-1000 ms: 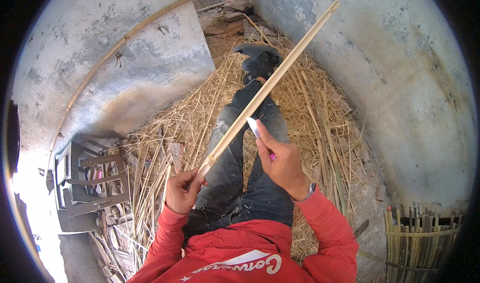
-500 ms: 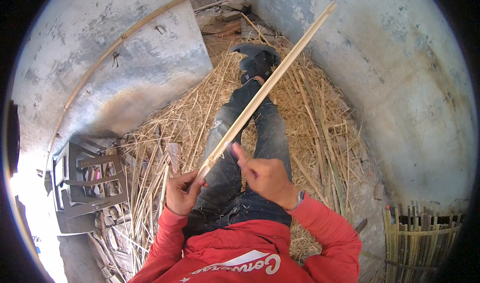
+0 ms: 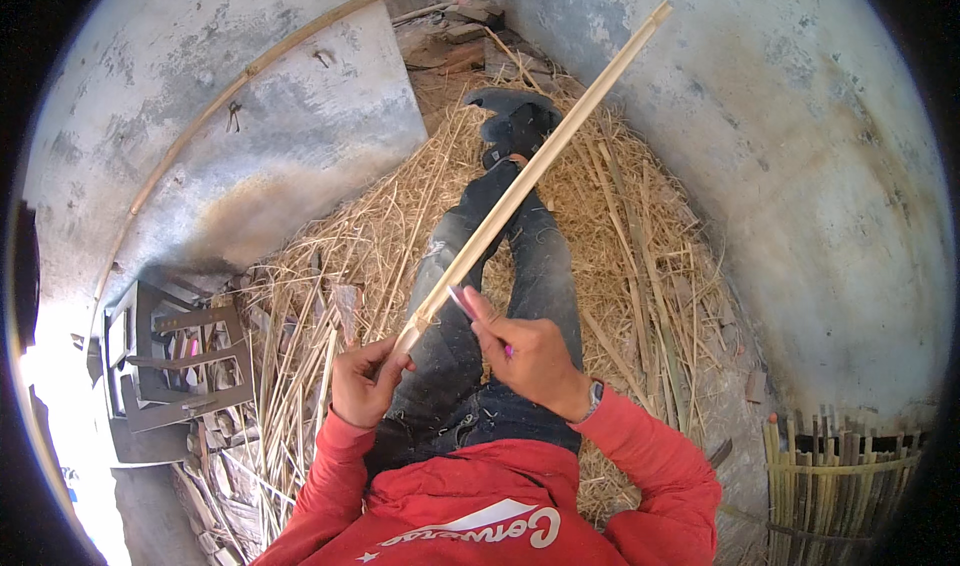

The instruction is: The person scrapes a long piece of bamboo with a knife, repeatedly running the blade along the surface.

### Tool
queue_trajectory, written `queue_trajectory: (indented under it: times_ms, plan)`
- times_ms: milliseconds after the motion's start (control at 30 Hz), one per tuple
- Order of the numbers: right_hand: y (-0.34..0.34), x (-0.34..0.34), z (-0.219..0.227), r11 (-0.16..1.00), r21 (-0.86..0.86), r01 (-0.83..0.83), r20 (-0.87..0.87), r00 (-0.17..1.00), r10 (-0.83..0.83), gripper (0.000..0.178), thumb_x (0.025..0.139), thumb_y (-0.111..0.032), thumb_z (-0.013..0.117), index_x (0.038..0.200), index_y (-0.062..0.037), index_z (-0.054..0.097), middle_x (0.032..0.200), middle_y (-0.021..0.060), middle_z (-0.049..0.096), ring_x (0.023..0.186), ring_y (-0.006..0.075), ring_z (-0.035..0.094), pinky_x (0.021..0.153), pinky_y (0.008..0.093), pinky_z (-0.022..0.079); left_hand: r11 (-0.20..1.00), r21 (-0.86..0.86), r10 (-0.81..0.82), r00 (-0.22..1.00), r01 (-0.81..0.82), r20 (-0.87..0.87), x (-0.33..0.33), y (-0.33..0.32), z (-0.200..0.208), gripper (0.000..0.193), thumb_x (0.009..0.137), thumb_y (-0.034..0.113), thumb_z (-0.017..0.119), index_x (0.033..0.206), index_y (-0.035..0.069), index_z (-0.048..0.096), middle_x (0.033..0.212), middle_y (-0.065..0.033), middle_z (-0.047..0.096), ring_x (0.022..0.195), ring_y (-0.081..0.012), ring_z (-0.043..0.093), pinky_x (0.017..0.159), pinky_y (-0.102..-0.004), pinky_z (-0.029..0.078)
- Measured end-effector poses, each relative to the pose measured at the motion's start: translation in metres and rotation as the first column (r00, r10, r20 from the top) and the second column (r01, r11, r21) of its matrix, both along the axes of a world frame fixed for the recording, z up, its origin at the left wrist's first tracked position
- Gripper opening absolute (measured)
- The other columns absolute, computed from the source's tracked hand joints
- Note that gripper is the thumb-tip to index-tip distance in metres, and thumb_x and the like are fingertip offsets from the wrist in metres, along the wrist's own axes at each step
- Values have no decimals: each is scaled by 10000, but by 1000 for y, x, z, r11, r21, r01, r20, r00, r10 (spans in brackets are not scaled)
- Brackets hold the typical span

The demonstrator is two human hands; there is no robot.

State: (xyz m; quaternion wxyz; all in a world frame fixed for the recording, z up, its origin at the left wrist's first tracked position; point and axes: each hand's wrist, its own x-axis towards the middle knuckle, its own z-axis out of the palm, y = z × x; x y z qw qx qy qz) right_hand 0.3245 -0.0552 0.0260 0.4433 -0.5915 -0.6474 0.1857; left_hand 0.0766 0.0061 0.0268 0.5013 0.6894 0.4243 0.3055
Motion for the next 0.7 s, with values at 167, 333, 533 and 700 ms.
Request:
queue_trajectory:
  times_ms: [167, 333, 533, 700]
  plan:
    - [-1, -4, -4, 995, 40, -92, -113, 989, 96, 504, 960, -71, 696, 1449, -22, 587, 881, 176, 759, 645, 146, 687, 595, 318, 515, 998, 48, 27, 999, -28, 25, -2, -1, -6, 214, 992, 30, 639, 1154, -81, 724, 811, -33, 725, 700, -60, 606, 636, -220, 479]
    - [15, -15, -13, 982, 85, 167, -564, 821, -91, 441, 930, -165, 772, 1319, 17, 671, 748, 40, 702, 617, 35, 523, 534, 289, 429, 998, 63, 11, 1000, -10, -24, 0, -1, -6, 230, 975, 7, 658, 1173, -99, 712, 853, -71, 755, 796, -85, 671, 715, -233, 524]
    - [19, -29, 3, 966, -245, 83, -422, 888, -184, 306, 879, -274, 848, 977, 0, 754, 641, -31, 574, 584, 26, 476, 516, 247, 369, 975, 221, 51, 997, -35, -63, 5, -6, -13, 247, 940, -28, 686, 1174, -104, 710, 867, -176, 775, 786, -179, 767, 694, -270, 589]
    - [25, -36, -3, 990, -109, 94, -397, 908, -130, 241, 907, -254, 809, 904, -19, 757, 613, 55, 629, 537, 99, 549, 513, 302, 418, 969, 243, 59, 998, -48, -37, 6, -6, -16, 246, 927, -46, 688, 1165, -107, 711, 872, -195, 773, 785, -201, 777, 699, -280, 597]
